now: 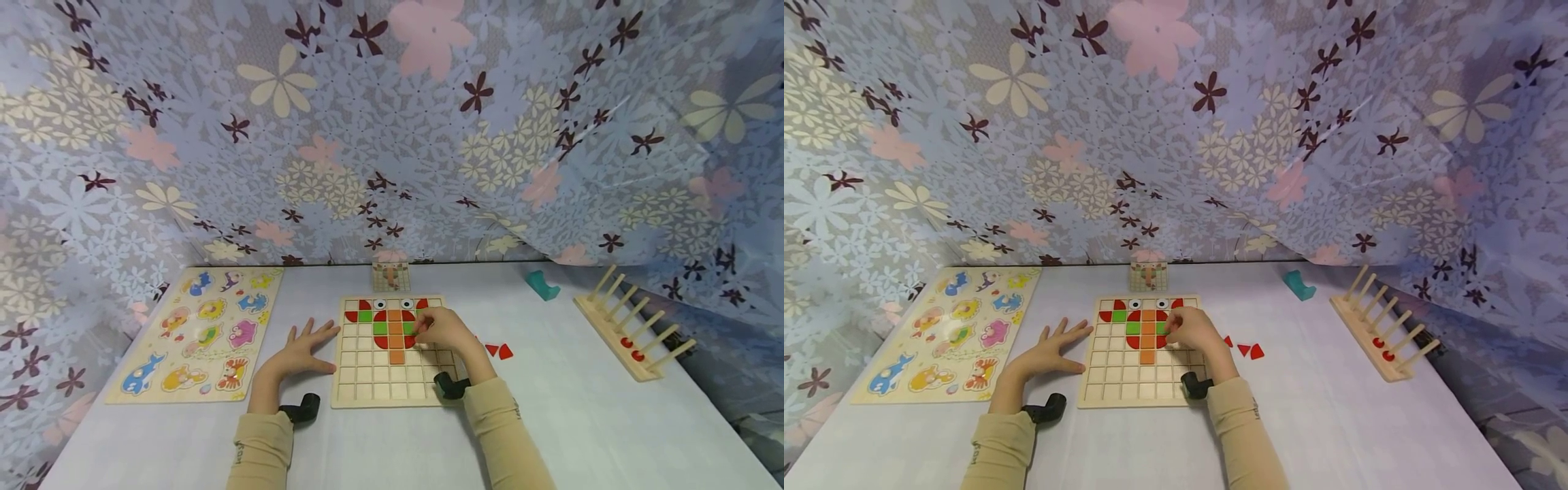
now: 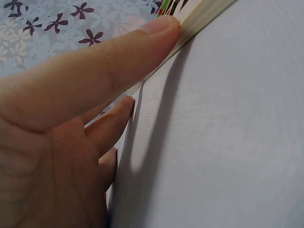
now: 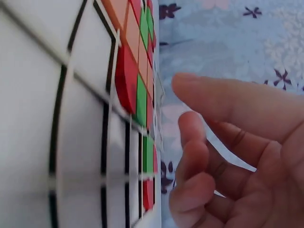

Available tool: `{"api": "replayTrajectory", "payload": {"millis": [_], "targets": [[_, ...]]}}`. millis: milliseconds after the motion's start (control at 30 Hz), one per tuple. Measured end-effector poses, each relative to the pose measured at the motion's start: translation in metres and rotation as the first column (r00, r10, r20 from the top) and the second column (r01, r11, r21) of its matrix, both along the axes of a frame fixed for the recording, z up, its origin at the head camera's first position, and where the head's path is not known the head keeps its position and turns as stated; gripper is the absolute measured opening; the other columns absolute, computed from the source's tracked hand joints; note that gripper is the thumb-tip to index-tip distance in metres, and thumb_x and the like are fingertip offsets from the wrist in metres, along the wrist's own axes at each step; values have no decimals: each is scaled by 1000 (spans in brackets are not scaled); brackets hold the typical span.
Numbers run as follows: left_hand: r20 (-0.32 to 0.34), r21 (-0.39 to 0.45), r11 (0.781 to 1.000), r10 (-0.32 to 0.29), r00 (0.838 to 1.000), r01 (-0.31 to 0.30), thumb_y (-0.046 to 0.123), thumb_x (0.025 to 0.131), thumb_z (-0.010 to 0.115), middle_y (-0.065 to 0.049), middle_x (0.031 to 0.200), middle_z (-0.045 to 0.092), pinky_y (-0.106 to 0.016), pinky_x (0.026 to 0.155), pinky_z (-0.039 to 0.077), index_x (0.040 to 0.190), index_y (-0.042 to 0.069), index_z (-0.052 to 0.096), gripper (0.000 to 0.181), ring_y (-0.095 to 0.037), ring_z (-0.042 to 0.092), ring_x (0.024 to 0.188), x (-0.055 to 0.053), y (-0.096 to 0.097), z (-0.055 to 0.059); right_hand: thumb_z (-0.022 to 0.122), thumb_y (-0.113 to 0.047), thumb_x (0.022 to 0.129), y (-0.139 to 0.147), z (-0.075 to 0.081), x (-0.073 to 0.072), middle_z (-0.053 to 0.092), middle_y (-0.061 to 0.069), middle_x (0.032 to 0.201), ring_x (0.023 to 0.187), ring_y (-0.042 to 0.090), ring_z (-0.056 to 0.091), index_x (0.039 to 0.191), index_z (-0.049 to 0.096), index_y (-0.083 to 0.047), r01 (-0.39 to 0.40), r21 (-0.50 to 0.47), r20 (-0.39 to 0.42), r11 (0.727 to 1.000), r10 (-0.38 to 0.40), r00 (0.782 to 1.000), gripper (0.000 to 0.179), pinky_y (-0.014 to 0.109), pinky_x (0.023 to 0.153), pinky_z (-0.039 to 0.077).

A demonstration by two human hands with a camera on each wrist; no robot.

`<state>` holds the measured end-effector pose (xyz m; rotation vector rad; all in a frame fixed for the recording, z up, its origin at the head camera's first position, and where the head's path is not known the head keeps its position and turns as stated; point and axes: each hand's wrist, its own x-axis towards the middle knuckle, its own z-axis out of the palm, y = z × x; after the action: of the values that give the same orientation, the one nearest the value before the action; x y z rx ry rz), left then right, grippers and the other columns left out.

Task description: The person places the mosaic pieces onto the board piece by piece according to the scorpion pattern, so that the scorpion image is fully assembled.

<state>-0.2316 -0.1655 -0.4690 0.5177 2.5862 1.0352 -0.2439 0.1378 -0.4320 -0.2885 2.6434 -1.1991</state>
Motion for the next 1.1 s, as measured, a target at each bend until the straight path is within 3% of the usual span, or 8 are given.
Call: {"api": "replayTrajectory", "payload": {"millis": [233,400,600,633,933,1100], "targets": [[-3,6,1000,-2,1000,2,26,69,77,-15,151,21,-57,107,-16,141,7,38,84,-42,-5,139,2,1,1,71,0,74,37,-2,1,55,5,74,68,18,49,81,62,-3,82,0,-10,997,-82,997,12,28,58,42],[-8,16,1000,-3,1000,4,25,69,77,-15,151,21,-57,107,-16,141,7,38,84,-42,-5,139,1,1,1,69,-4,76,67,0,3,56,6,78,69,19,50,85,62,-2,147,69,-4,987,-147,989,12,28,55,43],[-5,20,1000,2,1000,-2,27,69,77,-15,151,22,-57,107,-16,141,8,38,84,-42,-5,139,0,1,1,69,-4,75,98,-1,7,59,9,83,70,20,53,89,61,-1,157,139,18,978,-161,987,16,30,59,46],[-8,18,1000,9,1000,-9,30,68,78,-10,152,22,-55,107,-16,141,10,39,85,-41,-4,139,0,1,1,70,-3,74,101,-2,8,59,10,84,72,21,53,89,61,0,155,145,26,977,-160,987,17,31,60,47],[-21,-9,1000,-1,1000,1,26,69,78,-15,151,22,-58,106,-15,141,7,38,84,-42,-5,138,-1,1,2,74,4,67,113,-3,13,56,13,89,80,25,49,89,61,0,142,238,98,961,-169,981,26,35,69,48],[-15,-12,1000,2,1000,-2,26,68,78,-14,151,22,-58,107,-14,141,8,39,84,-42,-4,139,0,1,0,74,2,68,114,-2,15,56,13,90,78,24,49,89,61,-2,154,279,121,948,-194,974,25,34,66,47]]}}
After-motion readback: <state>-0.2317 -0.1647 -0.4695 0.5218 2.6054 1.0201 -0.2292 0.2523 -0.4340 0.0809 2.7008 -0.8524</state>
